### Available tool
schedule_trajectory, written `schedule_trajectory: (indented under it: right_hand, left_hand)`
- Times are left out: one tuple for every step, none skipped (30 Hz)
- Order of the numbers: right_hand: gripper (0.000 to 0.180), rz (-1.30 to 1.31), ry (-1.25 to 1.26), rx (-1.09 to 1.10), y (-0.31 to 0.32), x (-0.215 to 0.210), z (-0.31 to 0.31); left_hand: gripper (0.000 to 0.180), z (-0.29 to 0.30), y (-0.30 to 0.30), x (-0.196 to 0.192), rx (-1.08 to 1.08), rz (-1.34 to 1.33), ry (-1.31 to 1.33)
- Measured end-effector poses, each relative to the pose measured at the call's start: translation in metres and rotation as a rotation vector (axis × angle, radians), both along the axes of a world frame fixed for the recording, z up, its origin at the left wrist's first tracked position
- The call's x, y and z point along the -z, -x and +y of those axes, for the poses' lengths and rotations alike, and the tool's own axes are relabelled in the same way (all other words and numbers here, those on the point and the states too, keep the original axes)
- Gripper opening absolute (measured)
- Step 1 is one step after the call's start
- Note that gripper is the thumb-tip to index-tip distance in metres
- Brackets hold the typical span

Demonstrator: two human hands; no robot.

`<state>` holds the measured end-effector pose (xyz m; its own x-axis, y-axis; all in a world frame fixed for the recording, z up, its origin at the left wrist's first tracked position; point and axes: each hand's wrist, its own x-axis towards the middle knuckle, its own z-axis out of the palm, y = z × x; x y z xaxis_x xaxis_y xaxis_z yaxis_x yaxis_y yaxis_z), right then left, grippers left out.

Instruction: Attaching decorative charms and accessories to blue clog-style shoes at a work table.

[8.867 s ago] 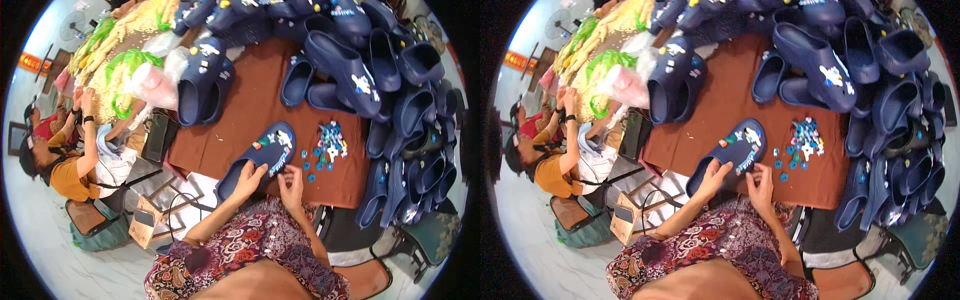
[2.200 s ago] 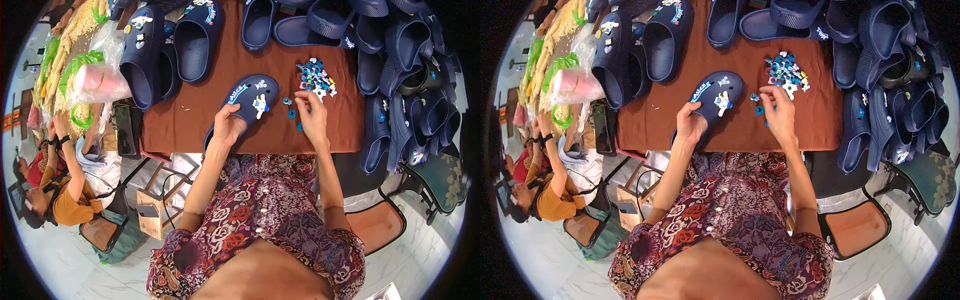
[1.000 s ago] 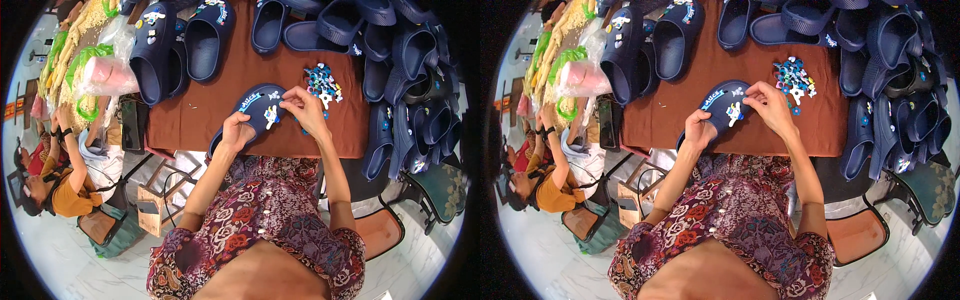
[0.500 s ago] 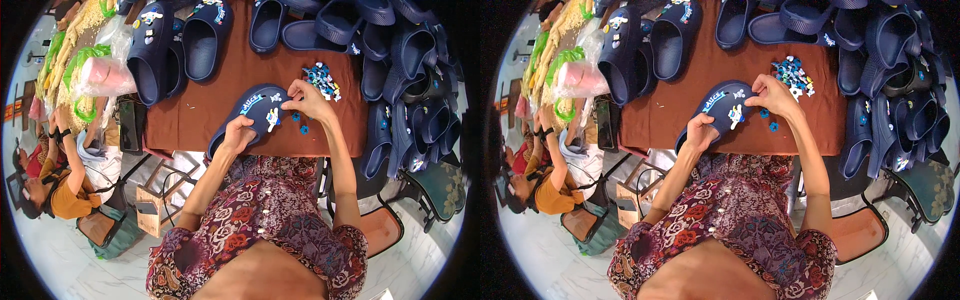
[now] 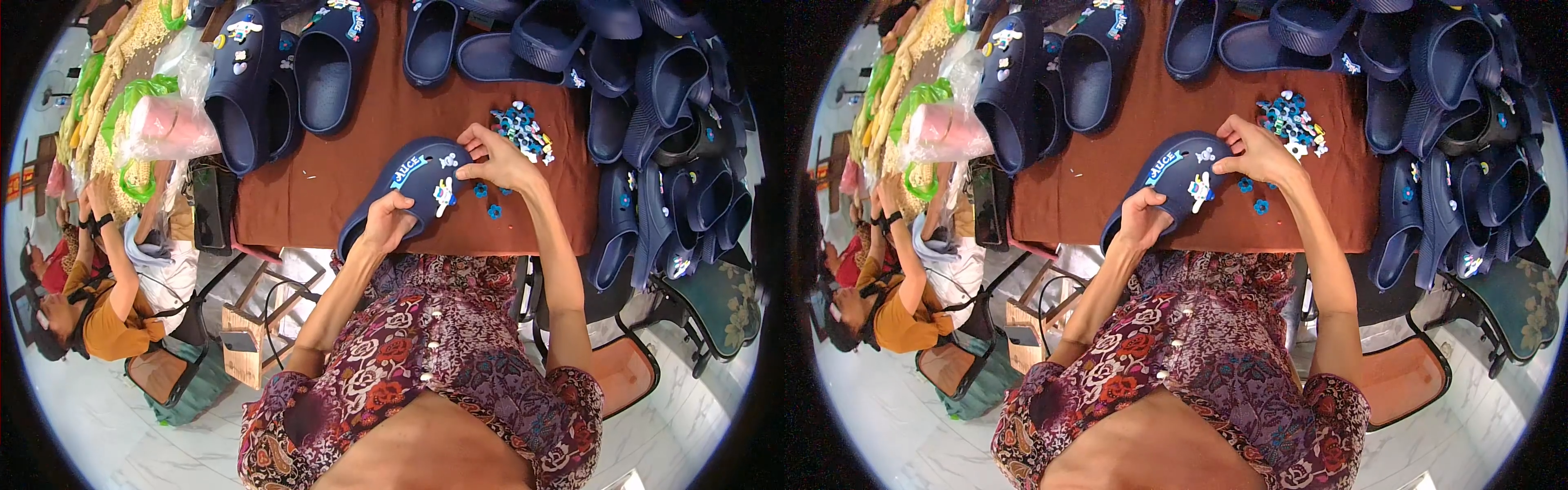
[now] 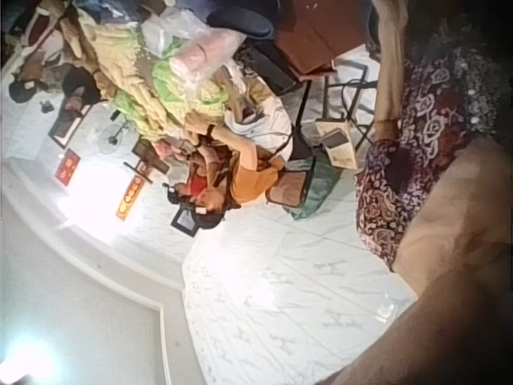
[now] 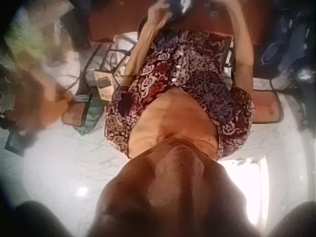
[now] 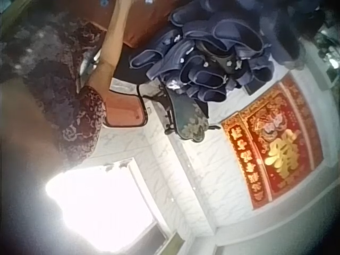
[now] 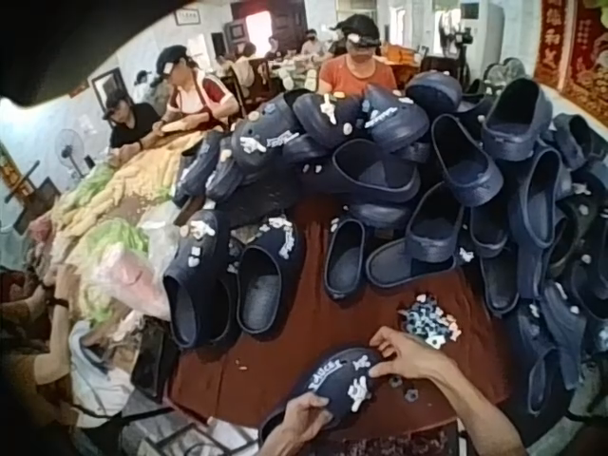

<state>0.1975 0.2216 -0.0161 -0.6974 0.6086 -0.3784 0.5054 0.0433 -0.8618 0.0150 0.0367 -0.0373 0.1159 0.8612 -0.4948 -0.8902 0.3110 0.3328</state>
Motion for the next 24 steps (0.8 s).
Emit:
schedule_trajectory:
  right_hand:
    - [0.057,-0.019,-0.020,-0.016,0.001,-0.001,0.001]
    - [0.057,-0.037,-0.039,-0.031,0.001,-0.002,0.002]
    - [0.057,-0.037,-0.039,-0.033,0.003,-0.006,0.001]
    - [0.056,-0.058,-0.050,-0.033,0.005,-0.013,-0.001]
    - [0.054,-0.078,-0.061,-0.032,0.006,-0.017,-0.002]
    - [0.054,-0.080,-0.061,-0.029,0.007,-0.017,-0.002]
    - [0.053,-0.097,-0.086,-0.037,0.007,-0.018,-0.002]
    - [0.052,-0.114,-0.110,-0.044,0.008,-0.018,-0.002]
    - [0.052,-0.114,-0.110,-0.046,0.011,-0.022,-0.003]
    - [0.050,-0.161,-0.150,-0.062,0.014,-0.030,-0.004]
    - [0.047,-0.207,-0.191,-0.077,0.016,-0.035,-0.006]
    - [0.047,-0.208,-0.192,-0.077,0.017,-0.036,-0.008]
    - [0.046,-0.208,-0.256,-0.082,0.018,-0.037,-0.009]
    - [0.046,-0.207,-0.320,-0.087,0.018,-0.038,-0.011]
    - [0.046,-0.208,-0.320,-0.084,0.014,-0.034,-0.012]
    - [0.044,-0.125,-0.225,-0.024,0.009,-0.025,-0.012]
    - [0.042,-0.043,-0.130,0.036,0.006,-0.017,-0.013]
    - [0.042,-0.041,-0.131,0.030,0.004,-0.015,-0.016]
    - [0.041,0.043,-0.113,0.095,0.001,-0.014,-0.023]
    - [0.040,0.127,-0.095,0.161,-0.001,-0.013,-0.030]
    - [0.040,0.127,-0.094,0.160,-0.003,-0.009,-0.037]
    - [0.039,0.188,-0.135,0.232,-0.004,-0.006,-0.044]
    - [0.038,0.249,-0.177,0.304,-0.006,-0.003,-0.051]
    - [0.031,0.245,-0.245,0.327,-0.005,-0.009,-0.057]
  left_hand:
    - [0.040,0.000,-0.001,-0.003,-0.003,-0.004,-0.009]
    - [0.040,0.000,-0.001,0.001,-0.001,-0.005,-0.010]
    - [0.038,-0.002,0.000,0.005,0.009,-0.002,0.009]
    - [0.036,-0.003,0.001,0.009,0.019,0.001,0.028]
    - [0.036,-0.005,0.002,0.012,0.017,0.001,0.028]
    - [0.035,-0.005,0.001,0.010,0.027,0.016,0.033]
    - [0.035,-0.005,0.001,0.009,0.037,0.031,0.038]
    - [0.035,-0.005,0.000,0.011,0.040,0.030,0.038]
    - [0.042,-0.006,-0.001,0.015,0.032,0.063,0.060]
    - [0.050,-0.007,-0.001,0.018,0.024,0.096,0.083]
    - [0.050,-0.008,0.000,0.020,0.022,0.097,0.084]
    - [0.044,-0.006,-0.001,0.019,0.033,0.053,0.051]
    - [0.038,-0.005,-0.001,0.017,0.043,0.010,0.019]
    - [0.038,-0.004,-0.001,0.014,0.042,0.010,0.019]
    - [0.040,-0.001,0.000,0.000,0.029,-0.010,-0.014]
    - [0.042,0.002,0.001,-0.008,0.009,-0.027,-0.048]
    - [0.042,0.002,0.001,-0.006,0.006,-0.025,-0.050]
    - [0.045,0.002,0.000,-0.004,0.000,-0.037,-0.054]
    - [0.047,0.002,0.000,-0.003,-0.006,-0.049,-0.058]
    - [0.047,0.002,0.000,-0.002,-0.011,-0.048,-0.058]
    - [0.048,0.004,0.000,-0.009,-0.010,-0.065,-0.082]
    - [0.048,0.006,0.000,-0.013,-0.008,-0.081,-0.106]
    - [0.048,0.005,-0.001,-0.010,-0.009,-0.082,-0.105]
    - [0.051,0.004,0.000,-0.008,-0.004,-0.047,-0.087]
